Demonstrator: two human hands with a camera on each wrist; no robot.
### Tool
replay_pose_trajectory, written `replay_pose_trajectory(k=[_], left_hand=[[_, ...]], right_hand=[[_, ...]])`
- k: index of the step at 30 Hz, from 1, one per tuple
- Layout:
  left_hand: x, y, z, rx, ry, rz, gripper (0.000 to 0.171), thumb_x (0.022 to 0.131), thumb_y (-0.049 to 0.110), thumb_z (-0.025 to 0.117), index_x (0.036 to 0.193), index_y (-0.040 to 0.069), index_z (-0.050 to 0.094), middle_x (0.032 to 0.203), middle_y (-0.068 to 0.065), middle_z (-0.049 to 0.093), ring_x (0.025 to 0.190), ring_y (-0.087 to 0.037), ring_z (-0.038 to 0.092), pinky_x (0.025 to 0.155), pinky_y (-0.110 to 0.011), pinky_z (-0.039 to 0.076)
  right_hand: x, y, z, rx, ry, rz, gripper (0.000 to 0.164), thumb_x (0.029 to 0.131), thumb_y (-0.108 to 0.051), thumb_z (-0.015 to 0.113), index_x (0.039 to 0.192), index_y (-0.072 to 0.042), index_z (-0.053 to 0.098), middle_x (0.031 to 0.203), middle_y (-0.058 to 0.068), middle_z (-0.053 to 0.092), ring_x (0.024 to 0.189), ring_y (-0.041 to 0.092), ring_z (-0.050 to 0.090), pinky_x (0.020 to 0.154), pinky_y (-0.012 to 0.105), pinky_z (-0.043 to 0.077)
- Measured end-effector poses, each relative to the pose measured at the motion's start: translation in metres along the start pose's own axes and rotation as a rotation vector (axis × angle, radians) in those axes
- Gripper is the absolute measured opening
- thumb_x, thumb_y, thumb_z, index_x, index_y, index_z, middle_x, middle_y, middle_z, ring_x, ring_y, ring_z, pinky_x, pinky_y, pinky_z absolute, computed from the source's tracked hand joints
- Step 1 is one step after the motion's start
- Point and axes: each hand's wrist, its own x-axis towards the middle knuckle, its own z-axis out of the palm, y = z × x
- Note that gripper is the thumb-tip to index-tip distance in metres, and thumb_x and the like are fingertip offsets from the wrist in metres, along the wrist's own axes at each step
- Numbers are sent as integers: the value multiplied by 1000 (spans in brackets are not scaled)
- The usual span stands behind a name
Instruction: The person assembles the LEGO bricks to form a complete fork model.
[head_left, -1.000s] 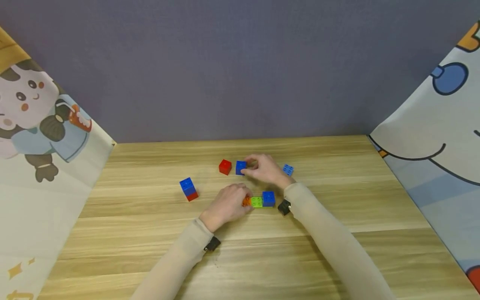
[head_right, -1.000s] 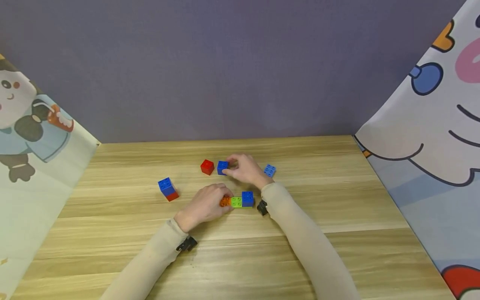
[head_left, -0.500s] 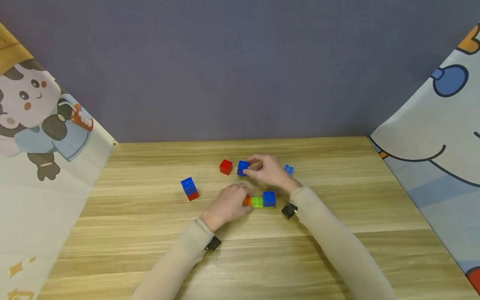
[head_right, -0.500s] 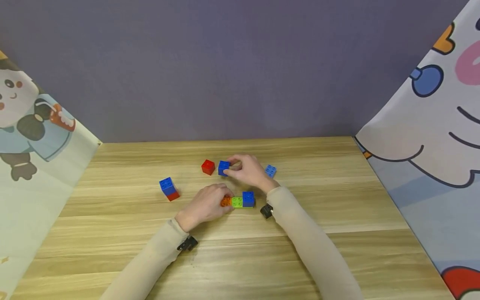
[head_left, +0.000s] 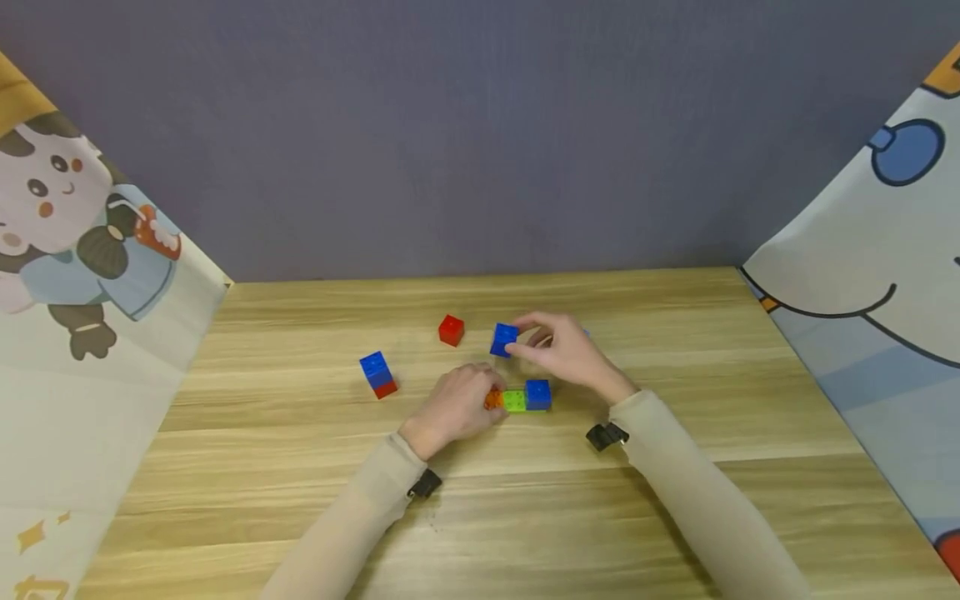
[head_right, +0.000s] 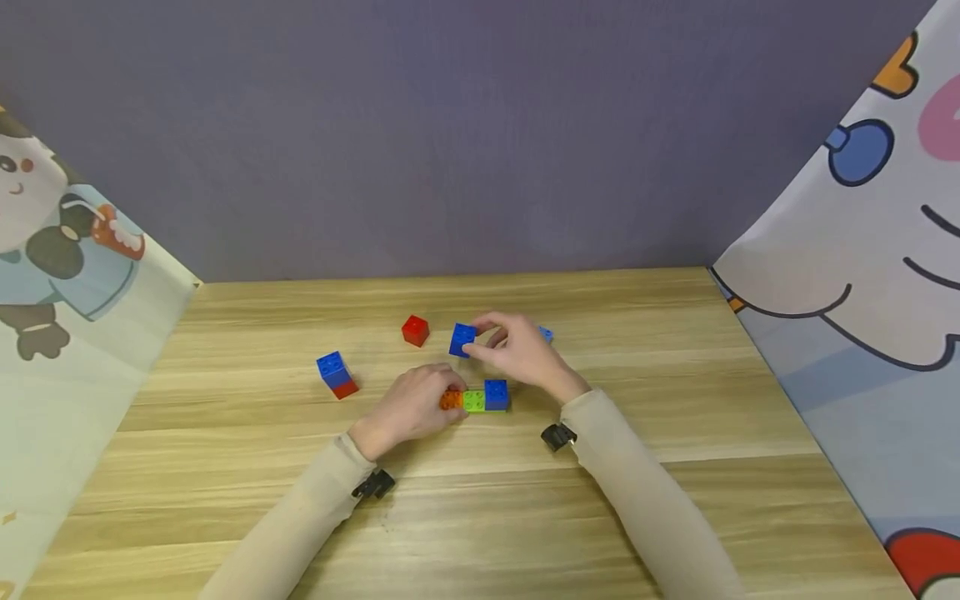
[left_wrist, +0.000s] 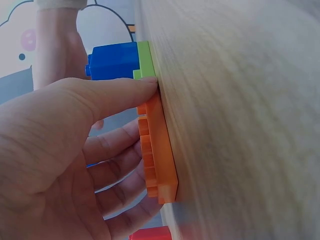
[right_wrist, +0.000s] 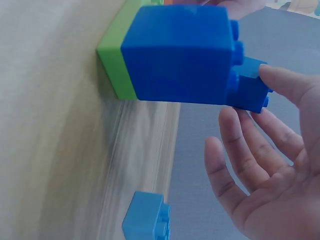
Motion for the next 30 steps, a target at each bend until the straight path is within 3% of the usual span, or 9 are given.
replay_pose_trajectory(k=[6,11,22,30], left_hand=[[0,0,-1,6,6,-6,32,93,29,84,117,8,79,110,-4,73,102,-23,69,88,-40,59],[0,0,-1,11,8,-1,33,93,29,84,117,8,78,113,-5,74,104,-25,70,90,-41,59],[1,3,-1,-6,-4,-3,35,93,30,84,119,7,79,116,-7,75,109,-26,70,97,-42,58],[-1,3,0,-24,6,7,36,91,28,86,117,5,78,111,-7,75,103,-24,70,93,-40,58]], right_hand=[[-16,2,-3,-6,5,-30,44,97,-36,80,133,-13,73,118,9,79,90,17,76,77,35,63],[-25,3,-2,-12,15,-38,43,96,-37,81,131,-13,74,108,7,80,85,14,75,75,32,63],[-39,2,0,8,40,-52,42,95,-32,82,130,-11,74,108,7,80,84,14,74,75,31,63],[-47,5,1,19,45,-61,41,96,-31,82,130,-9,74,111,8,79,86,13,74,75,28,62]])
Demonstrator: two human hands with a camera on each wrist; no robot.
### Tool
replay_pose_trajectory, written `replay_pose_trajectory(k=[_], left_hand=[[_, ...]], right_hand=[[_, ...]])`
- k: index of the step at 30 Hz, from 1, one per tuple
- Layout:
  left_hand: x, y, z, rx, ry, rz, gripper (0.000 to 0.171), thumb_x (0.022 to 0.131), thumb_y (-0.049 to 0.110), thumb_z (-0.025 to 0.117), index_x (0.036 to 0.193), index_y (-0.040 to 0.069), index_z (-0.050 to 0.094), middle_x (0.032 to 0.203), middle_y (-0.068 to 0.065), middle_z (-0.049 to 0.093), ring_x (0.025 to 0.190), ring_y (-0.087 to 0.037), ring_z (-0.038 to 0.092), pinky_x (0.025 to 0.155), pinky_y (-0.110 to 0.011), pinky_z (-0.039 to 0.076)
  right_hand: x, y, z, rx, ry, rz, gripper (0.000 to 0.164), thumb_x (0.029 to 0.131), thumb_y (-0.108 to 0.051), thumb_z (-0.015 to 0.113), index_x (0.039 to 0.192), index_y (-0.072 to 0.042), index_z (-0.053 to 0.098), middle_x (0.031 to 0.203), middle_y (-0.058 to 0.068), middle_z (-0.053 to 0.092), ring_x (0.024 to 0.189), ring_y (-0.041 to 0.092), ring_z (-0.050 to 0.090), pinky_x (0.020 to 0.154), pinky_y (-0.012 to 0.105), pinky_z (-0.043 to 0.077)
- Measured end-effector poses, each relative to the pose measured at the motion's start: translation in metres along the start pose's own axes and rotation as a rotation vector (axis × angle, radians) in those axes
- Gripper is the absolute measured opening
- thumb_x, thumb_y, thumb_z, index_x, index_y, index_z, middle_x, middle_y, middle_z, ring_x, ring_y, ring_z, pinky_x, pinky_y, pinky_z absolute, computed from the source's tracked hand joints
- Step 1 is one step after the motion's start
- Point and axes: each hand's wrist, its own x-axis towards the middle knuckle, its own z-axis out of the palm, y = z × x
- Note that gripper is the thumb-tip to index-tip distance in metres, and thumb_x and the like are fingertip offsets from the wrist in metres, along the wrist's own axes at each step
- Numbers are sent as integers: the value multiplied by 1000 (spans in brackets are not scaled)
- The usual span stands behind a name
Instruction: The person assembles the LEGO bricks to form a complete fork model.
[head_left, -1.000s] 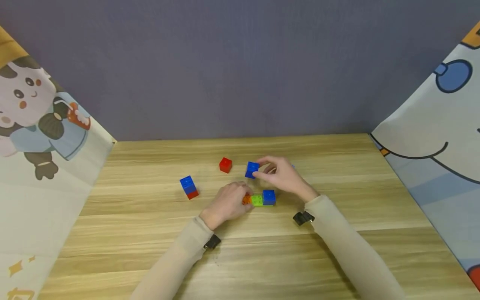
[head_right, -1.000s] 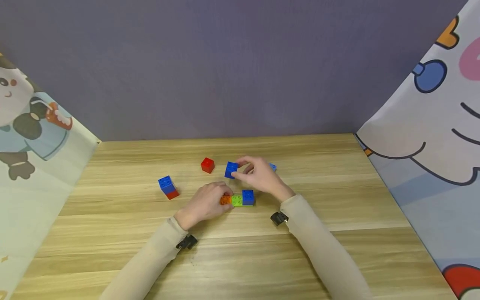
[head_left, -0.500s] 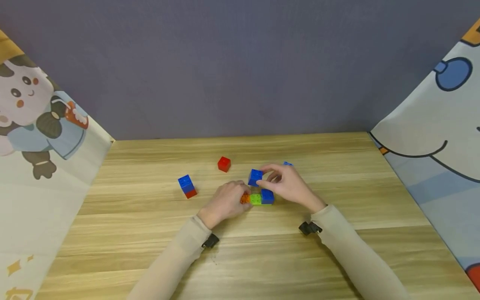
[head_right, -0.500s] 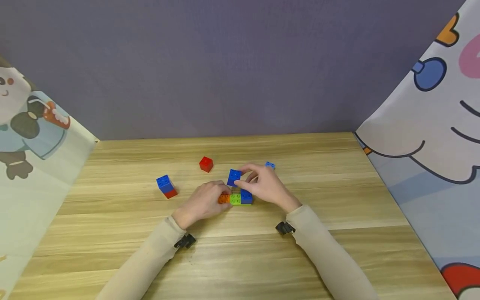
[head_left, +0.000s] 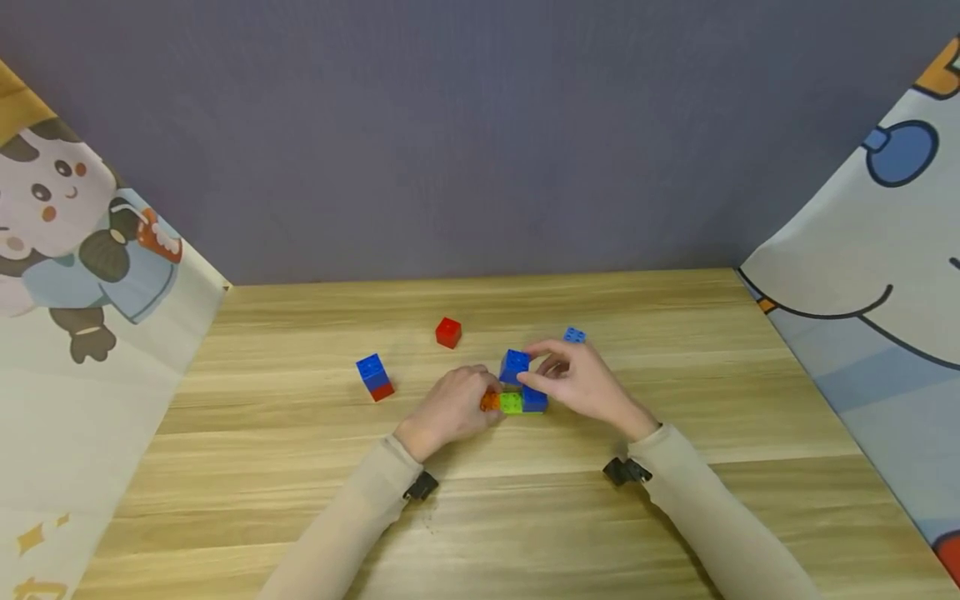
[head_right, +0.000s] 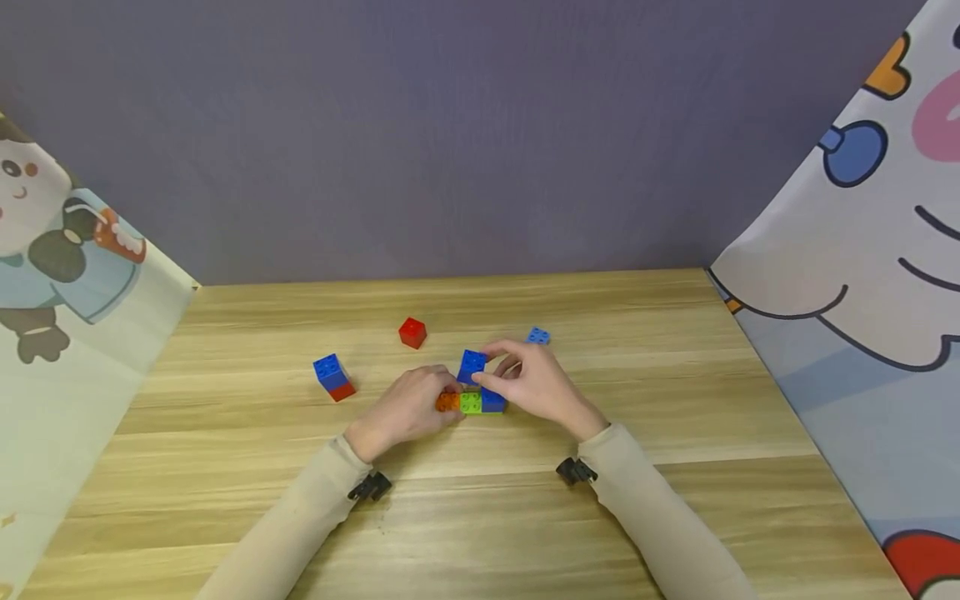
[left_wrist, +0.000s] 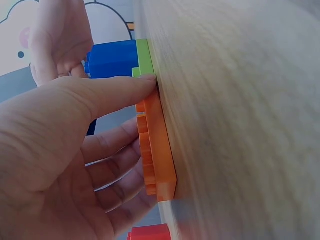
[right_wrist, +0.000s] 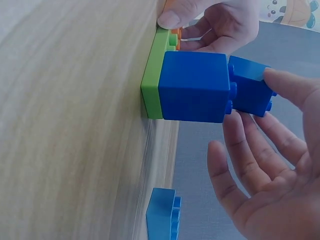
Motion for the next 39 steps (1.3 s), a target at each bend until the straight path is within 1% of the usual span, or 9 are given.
replay_pose_trajectory(k=[5,9,14,18,22,27,34,36,39], left_hand=[[0,0,1,-24,8,-8,36,92,26,86,118,4,77,109,-7,75,98,-21,69,92,-38,58],[-2,1,1,-34,11,-10,40,91,30,86,120,3,75,108,-6,74,95,-19,67,90,-37,59],[-8,0,-1,-24,11,-11,45,92,32,86,124,3,73,112,-7,74,101,-22,68,95,-40,59],[-13,-3,-3,2,16,-24,41,91,27,86,123,3,74,116,-9,74,106,-25,68,99,-43,58],[-16,-4,-6,10,22,-15,34,91,20,85,119,2,75,115,-10,74,105,-26,68,99,-43,59],[-16,-5,-7,14,31,2,28,91,17,84,114,2,77,111,-9,75,103,-27,69,97,-42,59],[-14,-7,-5,18,43,19,29,91,21,85,113,2,78,110,-10,75,103,-28,71,96,-42,60],[-13,-7,-6,12,43,19,30,91,21,85,114,2,77,111,-10,75,104,-28,71,96,-43,60],[-13,-7,-5,2,39,13,31,91,20,85,114,2,77,112,-10,75,104,-28,70,96,-43,60]], right_hand=[[-3,0,0,29,0,0,39,95,-29,83,129,-10,74,108,7,79,87,15,74,72,28,62],[-4,0,0,41,-8,7,39,95,-29,83,128,-10,75,104,5,79,87,15,73,71,28,61],[-5,-1,4,40,-25,13,38,95,-29,83,127,-11,75,103,3,79,88,14,72,76,33,61],[-4,-1,7,20,-38,-8,38,96,-30,82,128,-11,75,107,2,79,92,13,72,85,40,62],[-3,-1,10,-7,-44,-30,38,96,-29,82,128,-10,75,111,3,78,95,14,72,87,43,63],[-3,-2,12,-36,-68,-35,38,96,-30,82,128,-12,75,116,3,78,97,14,72,86,40,63],[-1,2,17,-104,-104,-39,39,95,-35,82,127,-14,75,115,3,79,99,16,73,82,32,60],[-1,4,18,-113,-111,-42,39,95,-35,82,127,-15,76,117,3,79,102,18,73,85,34,60],[0,5,20,-114,-119,-40,39,94,-34,83,127,-16,76,123,4,78,109,21,73,92,41,61]])
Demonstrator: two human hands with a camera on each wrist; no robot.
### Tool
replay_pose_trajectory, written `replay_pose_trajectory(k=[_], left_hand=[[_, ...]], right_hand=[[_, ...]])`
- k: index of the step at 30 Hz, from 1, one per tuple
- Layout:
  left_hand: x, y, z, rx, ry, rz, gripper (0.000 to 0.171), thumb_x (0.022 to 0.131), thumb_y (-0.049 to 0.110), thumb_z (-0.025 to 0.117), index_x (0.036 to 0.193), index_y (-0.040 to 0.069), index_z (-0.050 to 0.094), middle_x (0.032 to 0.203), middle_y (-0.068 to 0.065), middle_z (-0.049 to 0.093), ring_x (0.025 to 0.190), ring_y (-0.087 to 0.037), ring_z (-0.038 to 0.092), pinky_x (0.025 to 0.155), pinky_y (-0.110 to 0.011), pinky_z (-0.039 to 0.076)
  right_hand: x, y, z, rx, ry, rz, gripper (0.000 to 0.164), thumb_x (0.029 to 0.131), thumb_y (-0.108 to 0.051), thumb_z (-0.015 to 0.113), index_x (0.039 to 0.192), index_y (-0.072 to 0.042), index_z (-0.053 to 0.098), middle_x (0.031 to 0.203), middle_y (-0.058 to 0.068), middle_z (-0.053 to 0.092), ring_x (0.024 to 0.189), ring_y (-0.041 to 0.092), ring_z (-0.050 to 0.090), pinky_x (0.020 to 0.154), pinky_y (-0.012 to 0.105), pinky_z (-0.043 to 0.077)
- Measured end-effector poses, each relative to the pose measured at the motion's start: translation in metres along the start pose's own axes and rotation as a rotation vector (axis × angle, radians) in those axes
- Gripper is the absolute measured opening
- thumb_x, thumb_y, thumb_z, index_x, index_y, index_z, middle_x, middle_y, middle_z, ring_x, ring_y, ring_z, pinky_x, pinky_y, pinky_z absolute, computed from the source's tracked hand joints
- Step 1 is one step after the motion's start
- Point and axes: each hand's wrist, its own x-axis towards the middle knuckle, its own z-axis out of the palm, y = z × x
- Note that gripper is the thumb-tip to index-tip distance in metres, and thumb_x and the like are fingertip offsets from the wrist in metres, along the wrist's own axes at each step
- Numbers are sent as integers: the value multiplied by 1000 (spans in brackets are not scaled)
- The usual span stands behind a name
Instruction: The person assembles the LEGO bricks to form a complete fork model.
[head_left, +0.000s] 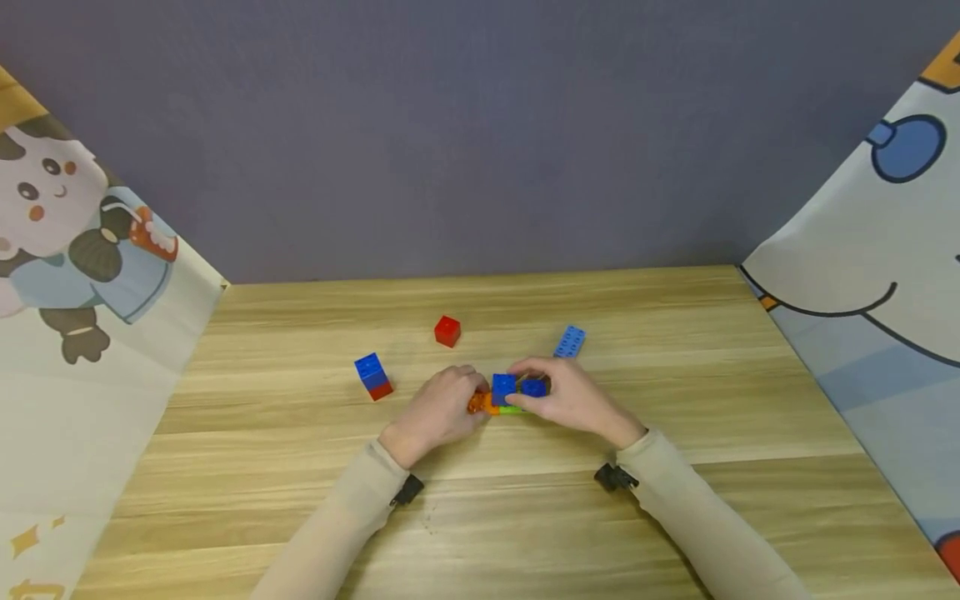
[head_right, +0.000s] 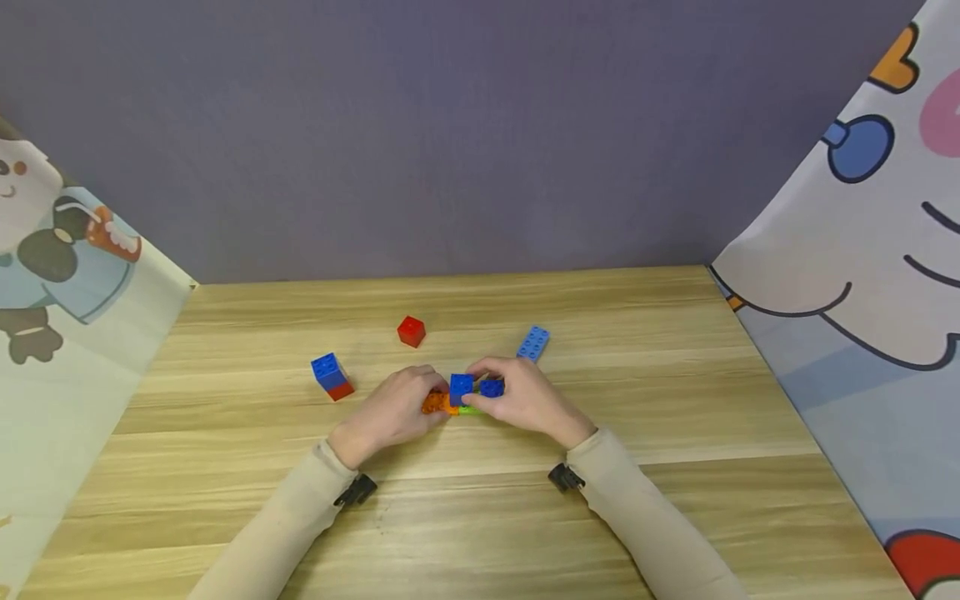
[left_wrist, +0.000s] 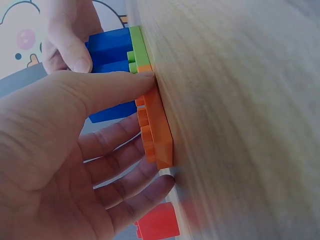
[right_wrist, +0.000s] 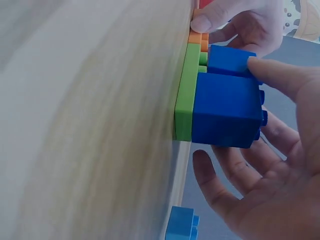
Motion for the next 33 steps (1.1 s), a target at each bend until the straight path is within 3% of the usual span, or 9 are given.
replay_pose_trajectory(k=[4,13,33], left_hand=[[1,0,0,-2,-6,-6,30,91,19,86,115,2,77,111,-10,75,103,-27,70,95,-42,60],[2,-1,-1,0,-13,-9,32,90,19,87,115,2,77,111,-9,75,102,-25,69,94,-41,60],[3,-3,-3,15,-25,-7,33,90,25,88,110,1,76,100,-6,70,89,-21,63,84,-38,59]], right_hand=[[1,0,2,7,-13,7,39,94,-33,84,127,-15,76,127,4,77,114,22,72,99,46,59],[2,-1,3,11,-24,10,35,93,-29,85,123,-15,78,123,2,78,106,15,70,94,40,59],[4,-6,4,-69,12,-149,32,93,-21,85,122,-9,79,123,5,79,116,25,75,100,46,61]])
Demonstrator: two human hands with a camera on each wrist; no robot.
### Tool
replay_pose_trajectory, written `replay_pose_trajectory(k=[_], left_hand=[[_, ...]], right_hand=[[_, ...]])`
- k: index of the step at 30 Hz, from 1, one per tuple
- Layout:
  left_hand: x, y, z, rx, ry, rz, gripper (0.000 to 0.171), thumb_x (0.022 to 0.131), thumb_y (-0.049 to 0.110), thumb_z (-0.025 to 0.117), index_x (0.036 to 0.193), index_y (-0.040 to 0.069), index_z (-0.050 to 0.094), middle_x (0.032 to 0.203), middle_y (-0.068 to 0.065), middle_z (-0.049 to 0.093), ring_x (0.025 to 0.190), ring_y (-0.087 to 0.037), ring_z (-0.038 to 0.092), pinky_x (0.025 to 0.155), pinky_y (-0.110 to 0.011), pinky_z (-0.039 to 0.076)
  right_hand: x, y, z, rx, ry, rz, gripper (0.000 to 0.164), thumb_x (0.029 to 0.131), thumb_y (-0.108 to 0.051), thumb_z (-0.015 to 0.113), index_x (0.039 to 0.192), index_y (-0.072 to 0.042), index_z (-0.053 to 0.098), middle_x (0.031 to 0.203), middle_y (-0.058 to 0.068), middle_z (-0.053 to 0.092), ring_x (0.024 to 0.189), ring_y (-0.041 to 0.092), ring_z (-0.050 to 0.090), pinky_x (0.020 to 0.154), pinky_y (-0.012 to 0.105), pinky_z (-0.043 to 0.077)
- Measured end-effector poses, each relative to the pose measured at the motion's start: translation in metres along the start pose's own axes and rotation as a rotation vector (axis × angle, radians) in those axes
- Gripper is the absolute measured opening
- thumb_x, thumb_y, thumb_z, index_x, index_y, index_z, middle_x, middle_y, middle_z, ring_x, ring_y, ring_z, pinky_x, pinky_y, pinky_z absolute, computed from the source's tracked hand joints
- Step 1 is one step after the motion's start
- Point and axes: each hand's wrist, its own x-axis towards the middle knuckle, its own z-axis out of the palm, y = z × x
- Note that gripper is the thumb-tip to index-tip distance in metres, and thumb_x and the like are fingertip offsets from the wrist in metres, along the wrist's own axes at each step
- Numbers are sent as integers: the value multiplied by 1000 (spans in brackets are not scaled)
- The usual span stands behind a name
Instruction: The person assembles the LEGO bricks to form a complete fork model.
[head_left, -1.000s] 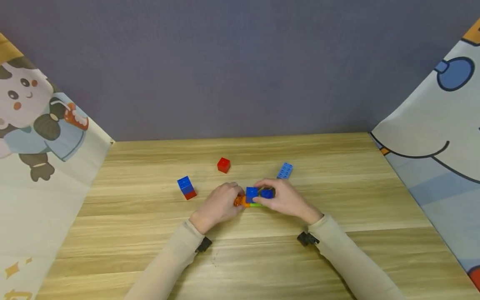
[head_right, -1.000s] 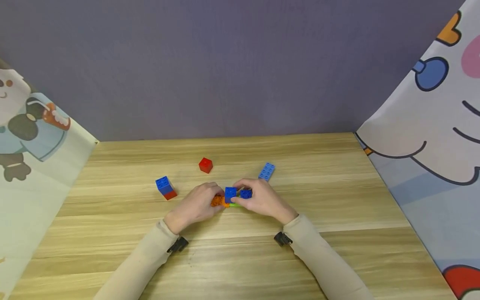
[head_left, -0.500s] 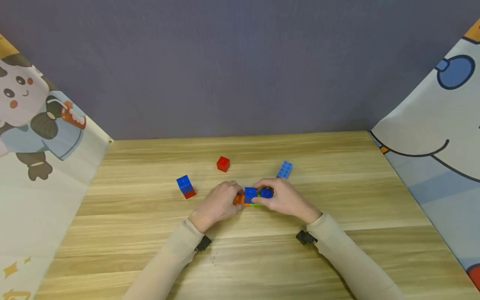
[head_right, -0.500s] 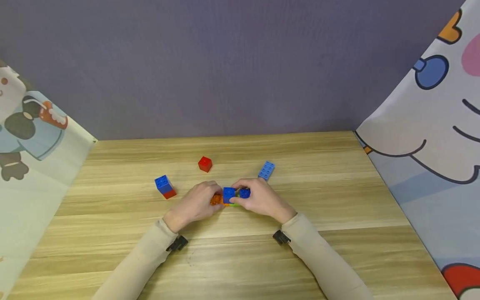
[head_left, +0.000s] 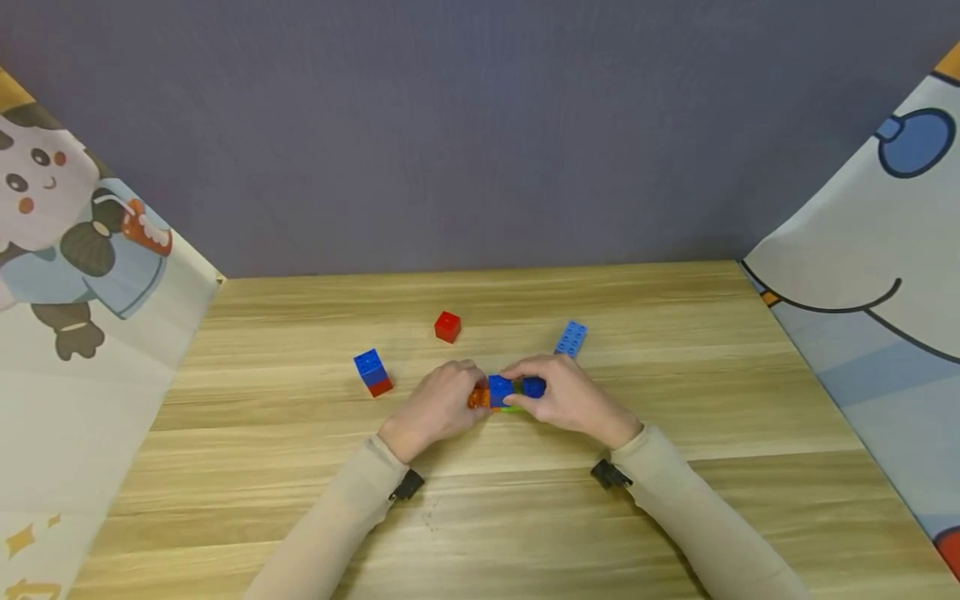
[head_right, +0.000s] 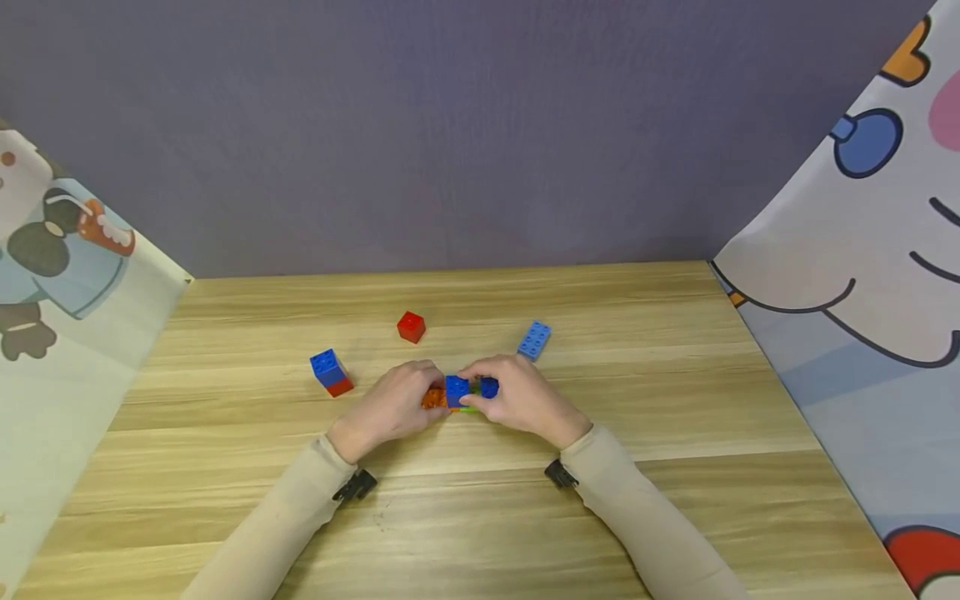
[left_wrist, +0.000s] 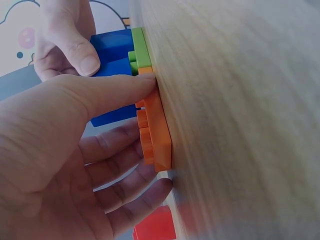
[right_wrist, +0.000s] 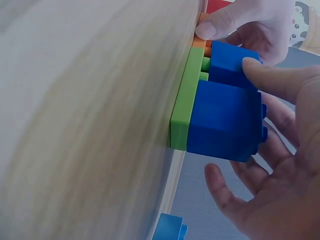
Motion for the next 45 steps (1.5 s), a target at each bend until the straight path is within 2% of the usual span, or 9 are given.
replay_pose_trajectory(k=[8,19,22,29,32,45], left_hand=[[1,-1,1,4,-6,-18,34,91,25,87,112,2,76,104,-6,72,93,-21,64,88,-38,59],[0,0,1,13,-2,-6,35,90,26,87,113,1,77,106,-8,74,96,-23,67,89,-40,60],[0,1,2,21,-3,-11,35,90,26,87,112,2,77,106,-7,73,96,-22,66,88,-39,60],[3,4,5,98,5,3,42,90,37,86,113,3,75,100,-3,69,88,-18,62,75,-32,57],[6,5,7,120,10,13,42,90,37,85,112,4,75,101,-4,70,91,-19,64,77,-34,58],[13,6,11,72,4,-9,44,88,38,86,116,6,76,102,-3,71,90,-18,62,78,-35,57]], right_hand=[[1,0,0,12,8,-3,33,91,-19,87,122,-10,80,122,4,80,113,23,76,97,45,62],[-1,1,4,45,10,38,30,91,-19,87,119,-13,78,113,1,80,97,12,73,85,32,61],[-2,2,5,67,9,54,31,91,-19,86,120,-13,78,112,1,80,97,12,73,85,33,62],[-2,3,3,76,-7,70,32,92,-21,86,122,-14,78,116,2,80,104,16,74,91,39,62],[-2,3,3,81,-14,75,32,92,-22,86,122,-14,78,119,3,79,106,17,74,93,41,62],[-5,4,2,83,-16,55,31,93,-20,85,122,-12,77,123,6,79,113,24,75,95,45,62]])
